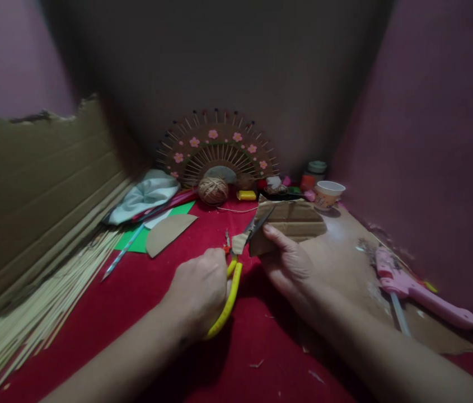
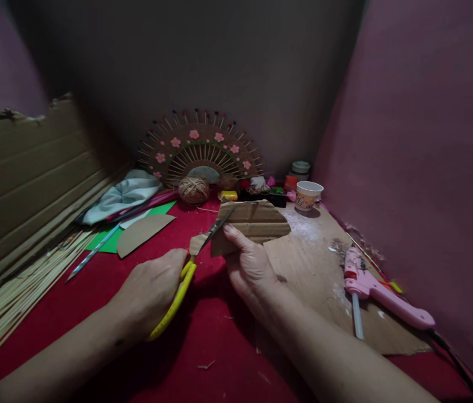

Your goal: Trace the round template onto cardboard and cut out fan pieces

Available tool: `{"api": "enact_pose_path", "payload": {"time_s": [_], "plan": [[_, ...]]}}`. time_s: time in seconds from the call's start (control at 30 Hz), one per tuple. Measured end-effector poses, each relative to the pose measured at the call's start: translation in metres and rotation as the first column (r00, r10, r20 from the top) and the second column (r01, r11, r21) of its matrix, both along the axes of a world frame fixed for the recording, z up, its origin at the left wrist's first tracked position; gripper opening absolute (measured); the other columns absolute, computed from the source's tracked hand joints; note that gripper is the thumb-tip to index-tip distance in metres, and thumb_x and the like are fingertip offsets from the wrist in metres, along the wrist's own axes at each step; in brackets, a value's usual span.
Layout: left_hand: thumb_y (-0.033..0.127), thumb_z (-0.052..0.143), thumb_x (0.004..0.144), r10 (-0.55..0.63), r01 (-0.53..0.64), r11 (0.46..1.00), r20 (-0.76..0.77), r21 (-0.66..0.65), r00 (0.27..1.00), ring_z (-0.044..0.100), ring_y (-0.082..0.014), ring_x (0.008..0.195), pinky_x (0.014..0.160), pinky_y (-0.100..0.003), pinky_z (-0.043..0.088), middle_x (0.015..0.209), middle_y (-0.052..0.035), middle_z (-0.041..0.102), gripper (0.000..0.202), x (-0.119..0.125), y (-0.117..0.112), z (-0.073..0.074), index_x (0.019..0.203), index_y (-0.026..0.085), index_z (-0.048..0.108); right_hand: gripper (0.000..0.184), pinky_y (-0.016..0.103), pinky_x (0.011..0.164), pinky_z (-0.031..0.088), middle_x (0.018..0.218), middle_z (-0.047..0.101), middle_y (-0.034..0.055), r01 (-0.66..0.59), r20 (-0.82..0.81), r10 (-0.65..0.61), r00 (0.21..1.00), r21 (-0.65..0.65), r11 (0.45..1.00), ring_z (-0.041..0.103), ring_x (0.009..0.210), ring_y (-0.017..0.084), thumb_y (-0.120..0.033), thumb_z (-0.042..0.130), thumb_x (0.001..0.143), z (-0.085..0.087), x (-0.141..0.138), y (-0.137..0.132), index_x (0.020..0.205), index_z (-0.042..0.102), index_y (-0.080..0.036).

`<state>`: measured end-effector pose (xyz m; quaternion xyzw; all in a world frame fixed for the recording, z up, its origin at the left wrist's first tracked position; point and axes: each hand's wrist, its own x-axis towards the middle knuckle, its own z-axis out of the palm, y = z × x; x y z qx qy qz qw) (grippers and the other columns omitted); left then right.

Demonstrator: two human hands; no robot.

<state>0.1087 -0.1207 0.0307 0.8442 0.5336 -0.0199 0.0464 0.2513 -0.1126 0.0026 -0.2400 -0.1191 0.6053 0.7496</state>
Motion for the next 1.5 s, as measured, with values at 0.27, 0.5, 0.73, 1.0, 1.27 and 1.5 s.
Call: {"api": "enact_pose_path", "payload": {"time_s": [0.27,0.5,0.73,1.0,1.27,1.5], "plan": [[0.028,0.026,0.085,0.018,-0.018,1.000,-0.011,-0.013,1.000,0.063,-0.0323,0.081,0.063,-0.040,0.044,0.088,-0.0136,0.064,0.027,0.000,0.001,0.001,0.091,0.016,0.049,0.027,0.023,0.074,0.051,0.079,0.071,-0.0001,-0.029,-0.019,0.029,0.999,-0.001,1.000,0.064,0.074,0.011,-0.006,0.070,0.062,-0.001,-0.001,0.001,0.088,0.068,-0.015],[0.026,0.027,0.085,0.012,-0.013,1.000,-0.032,-0.019,0.999,0.064,-0.0314,0.082,0.064,-0.039,0.044,0.089,-0.0127,0.066,0.025,-0.001,0.000,0.001,0.089,0.017,0.050,0.029,0.024,0.072,0.052,0.080,0.072,0.0016,-0.039,-0.012,0.039,0.999,0.000,0.999,0.064,0.074,0.012,-0.007,0.070,0.063,-0.001,-0.002,0.001,0.091,0.067,-0.014],[0.021,0.031,0.082,0.012,-0.014,1.000,-0.054,-0.024,0.998,0.065,-0.0312,0.080,0.063,-0.038,0.044,0.086,-0.0141,0.068,0.023,-0.001,0.002,0.000,0.089,0.016,0.053,0.029,0.026,0.084,0.050,0.080,0.072,0.0008,-0.014,0.017,0.013,1.000,0.018,1.000,0.065,0.077,0.012,-0.007,0.071,0.061,0.000,-0.002,0.001,0.089,0.068,-0.014],[0.021,0.032,0.081,0.009,-0.010,0.999,-0.043,-0.038,0.999,0.065,-0.0319,0.082,0.063,-0.039,0.044,0.087,-0.0137,0.068,0.023,-0.001,0.003,-0.003,0.089,0.017,0.053,0.030,0.025,0.077,0.052,0.079,0.072,-0.0008,0.028,0.043,-0.029,0.999,0.004,1.000,0.065,0.073,0.012,-0.004,0.071,0.058,-0.001,0.001,0.004,0.085,0.068,-0.016],[0.022,0.033,0.082,0.033,-0.034,0.999,-0.017,-0.036,0.999,0.065,-0.0317,0.081,0.064,-0.039,0.044,0.083,-0.0128,0.067,0.019,0.001,0.001,-0.002,0.087,0.018,0.051,0.027,0.030,0.078,0.051,0.075,0.072,-0.0032,0.070,-0.124,-0.074,0.990,-0.037,0.997,0.065,0.074,0.013,-0.008,0.068,0.064,0.014,0.008,0.002,0.088,0.067,-0.020],[0.024,0.031,0.084,0.013,-0.013,0.999,0.011,-0.048,1.000,0.063,-0.0321,0.083,0.065,-0.040,0.044,0.091,-0.0135,0.062,0.020,0.002,-0.003,0.000,0.092,0.015,0.047,0.033,0.034,0.083,0.050,0.078,0.071,-0.0028,0.072,-0.013,-0.072,0.997,-0.024,0.997,0.064,0.074,0.014,-0.007,0.072,0.060,0.012,0.009,0.001,0.090,0.067,-0.020]]}}
